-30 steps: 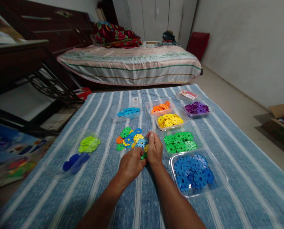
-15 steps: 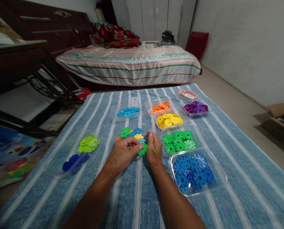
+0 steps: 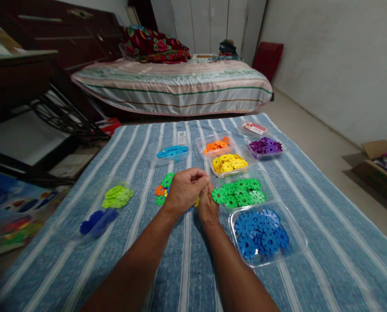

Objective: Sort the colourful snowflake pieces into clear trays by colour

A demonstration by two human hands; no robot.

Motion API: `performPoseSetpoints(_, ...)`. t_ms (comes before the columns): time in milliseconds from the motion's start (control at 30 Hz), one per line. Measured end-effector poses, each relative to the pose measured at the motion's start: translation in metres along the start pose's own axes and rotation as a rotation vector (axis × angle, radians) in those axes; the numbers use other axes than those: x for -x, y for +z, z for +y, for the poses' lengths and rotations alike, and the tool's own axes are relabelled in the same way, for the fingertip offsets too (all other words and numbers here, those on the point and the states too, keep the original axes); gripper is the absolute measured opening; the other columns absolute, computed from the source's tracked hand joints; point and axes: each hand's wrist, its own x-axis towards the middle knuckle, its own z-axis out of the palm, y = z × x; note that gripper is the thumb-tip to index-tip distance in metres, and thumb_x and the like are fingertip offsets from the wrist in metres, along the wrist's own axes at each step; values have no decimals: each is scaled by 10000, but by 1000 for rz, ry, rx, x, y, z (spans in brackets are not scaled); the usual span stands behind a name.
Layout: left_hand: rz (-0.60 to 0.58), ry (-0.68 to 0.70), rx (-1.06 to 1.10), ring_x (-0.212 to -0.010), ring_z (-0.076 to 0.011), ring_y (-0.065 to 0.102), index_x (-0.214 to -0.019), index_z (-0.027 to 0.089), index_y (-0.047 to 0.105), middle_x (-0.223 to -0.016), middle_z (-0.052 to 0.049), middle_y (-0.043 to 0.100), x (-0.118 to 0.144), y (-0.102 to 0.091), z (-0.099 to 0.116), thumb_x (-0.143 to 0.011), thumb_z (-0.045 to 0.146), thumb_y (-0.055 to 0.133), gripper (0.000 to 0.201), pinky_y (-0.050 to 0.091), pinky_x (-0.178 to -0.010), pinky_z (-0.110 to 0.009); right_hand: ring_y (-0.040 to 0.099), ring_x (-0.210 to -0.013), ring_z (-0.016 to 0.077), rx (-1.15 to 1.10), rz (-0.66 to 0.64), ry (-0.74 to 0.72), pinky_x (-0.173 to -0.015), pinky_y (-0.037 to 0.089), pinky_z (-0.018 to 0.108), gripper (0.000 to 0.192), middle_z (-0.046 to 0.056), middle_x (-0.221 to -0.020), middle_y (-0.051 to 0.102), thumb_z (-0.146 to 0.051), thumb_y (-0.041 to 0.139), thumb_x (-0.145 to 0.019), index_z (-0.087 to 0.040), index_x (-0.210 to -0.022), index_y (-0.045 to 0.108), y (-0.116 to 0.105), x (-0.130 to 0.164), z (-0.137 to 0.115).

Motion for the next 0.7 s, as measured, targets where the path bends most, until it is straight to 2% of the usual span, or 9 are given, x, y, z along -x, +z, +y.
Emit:
performPoseSetpoints(67, -8, -6, -66, -630, -120, 586, -686, 161, 657, -645, 7, 645, 4, -3, -7, -760, 166, 576, 109, 445, -618, -223, 608, -852, 222, -84, 16, 49, -773, 492, 340, 288, 43, -854, 659, -446, 446, -891, -227, -878, 633, 0, 2, -3)
performPoseSetpoints(233, -58, 62, -144, -694, -122, 619, -774, 175, 694, -771, -4, 705, 16, -4, -16, -782, 163, 571, 123, 456, -672, -225, 621, -806, 200, -348, -28, 7, -720, 502, 301, 300, 41, -841, 668, -433, 522, -855, -159, -905, 636, 0, 2, -8)
performPoseSetpoints(333, -24, 36, -219, -663, -123, 603, -727, 171, 670, -720, -3, 680, 18, -7, -24, -822, 202, 553, 153, 440, -639, -225, 619, -805, 191, -317, 1, 32, -726, 489, 297, 393, 35, -831, 674, -500, 481, -891, -151, -915, 660, 1, 0, -9)
performPoseSetpoints(433, -28, -19, -417, -683, -145, 613, -729, 171, 659, -705, -15, 670, 17, -13, -37, -838, 209, 539, 167, 435, -652, -245, 629, -835, 195, -261, 14, 43, -764, 479, 309, 467, 42, -851, 690, -569, 474, -889, -155, -938, 682, 2, -1, -9)
performPoseSetpoints(533, -149, -65, -629, -770, -187, 651, -838, 182, 680, -792, -44, 705, 18, -15, -45, -830, 188, 534, 146, 449, -691, -274, 652, -845, 207, -314, 35, 83, -777, 487, 329, 530, 63, -865, 702, -618, 463, -881, -143, -971, 680, 3, 0, -8)
performPoseSetpoints(633, -297, -87, -789, -862, -243, 677, -929, 202, 679, -895, -83, 726, 23, -11, -46, -835, 224, 527, 180, 471, -715, -309, 663, -866, 218, -349, 55, 103, -789, 492, 342, 572, 78, -882, 710, -650, 459, -873, -134, -982, 681, 3, 0, -6)
performPoseSetpoints(700, -352, -77, -864, -889, -267, 684, -962, 209, 669, -925, -102, 728, 26, -7, -45, -849, 242, 497, 208, 482, -721, -327, 665, -873, 219, -346, 58, 100, -791, 492, 342, 584, 78, -886, 714, -663, 456, -869, -136, -980, 681, 3, 0, -6)
